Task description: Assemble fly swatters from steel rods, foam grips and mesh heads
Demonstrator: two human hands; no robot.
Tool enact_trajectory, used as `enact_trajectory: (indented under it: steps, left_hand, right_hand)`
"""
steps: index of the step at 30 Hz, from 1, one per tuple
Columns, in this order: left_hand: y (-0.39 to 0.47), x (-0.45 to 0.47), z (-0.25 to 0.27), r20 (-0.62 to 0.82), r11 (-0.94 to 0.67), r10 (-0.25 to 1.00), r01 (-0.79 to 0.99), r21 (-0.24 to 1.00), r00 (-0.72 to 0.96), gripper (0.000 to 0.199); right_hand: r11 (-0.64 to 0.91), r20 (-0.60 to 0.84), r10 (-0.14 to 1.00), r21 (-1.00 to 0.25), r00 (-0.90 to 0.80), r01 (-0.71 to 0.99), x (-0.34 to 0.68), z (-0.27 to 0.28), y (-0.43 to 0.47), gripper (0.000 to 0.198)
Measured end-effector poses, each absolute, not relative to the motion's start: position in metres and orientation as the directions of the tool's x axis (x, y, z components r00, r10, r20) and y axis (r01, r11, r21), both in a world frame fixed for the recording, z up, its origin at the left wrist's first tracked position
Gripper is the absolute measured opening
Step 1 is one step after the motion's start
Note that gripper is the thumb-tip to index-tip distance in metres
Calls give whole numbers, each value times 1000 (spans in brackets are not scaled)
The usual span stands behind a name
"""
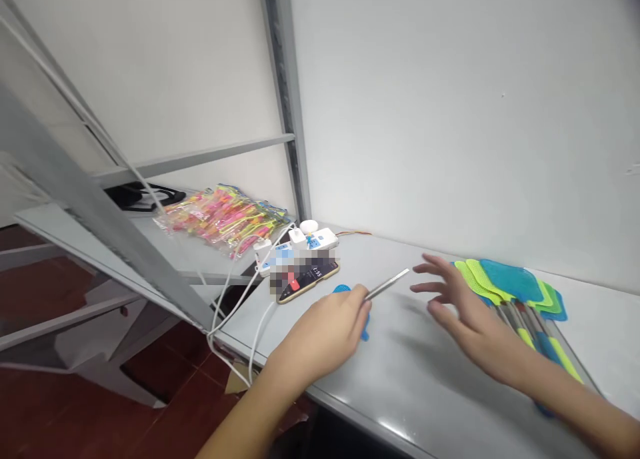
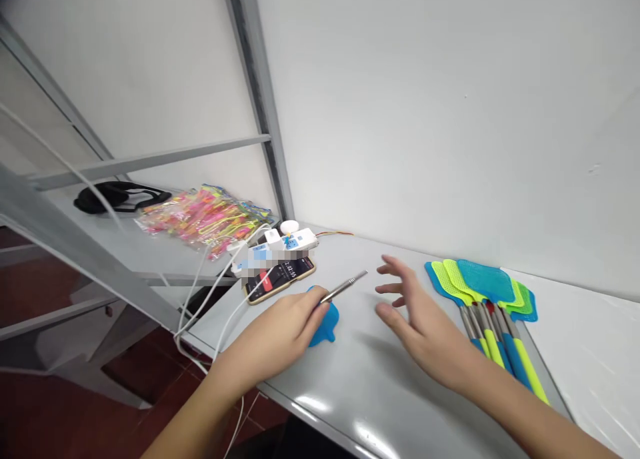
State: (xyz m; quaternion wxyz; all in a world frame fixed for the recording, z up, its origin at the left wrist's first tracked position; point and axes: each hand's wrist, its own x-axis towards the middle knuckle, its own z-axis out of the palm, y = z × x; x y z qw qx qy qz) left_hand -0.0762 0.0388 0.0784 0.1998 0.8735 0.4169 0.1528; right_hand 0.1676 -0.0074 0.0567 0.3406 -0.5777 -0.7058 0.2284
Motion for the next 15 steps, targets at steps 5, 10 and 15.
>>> enact_trajectory:
  steps: [5,10,15]
  left_hand:
    - [27,-101,40,102,-262,900,340,903,425,28]
    - [11,-96,5,-113,155,894,-61,986,434,30]
    - [16,-86,-1,-176,279,904,-227,933,389,29]
  right_hand:
    - [291,161,956,-597,-244,747,99,5,11,72]
    - [270,139,963,-498,-232,824,60,-2,33,85]
    - [256,57,965,-435,-258,863,73,10,49,88]
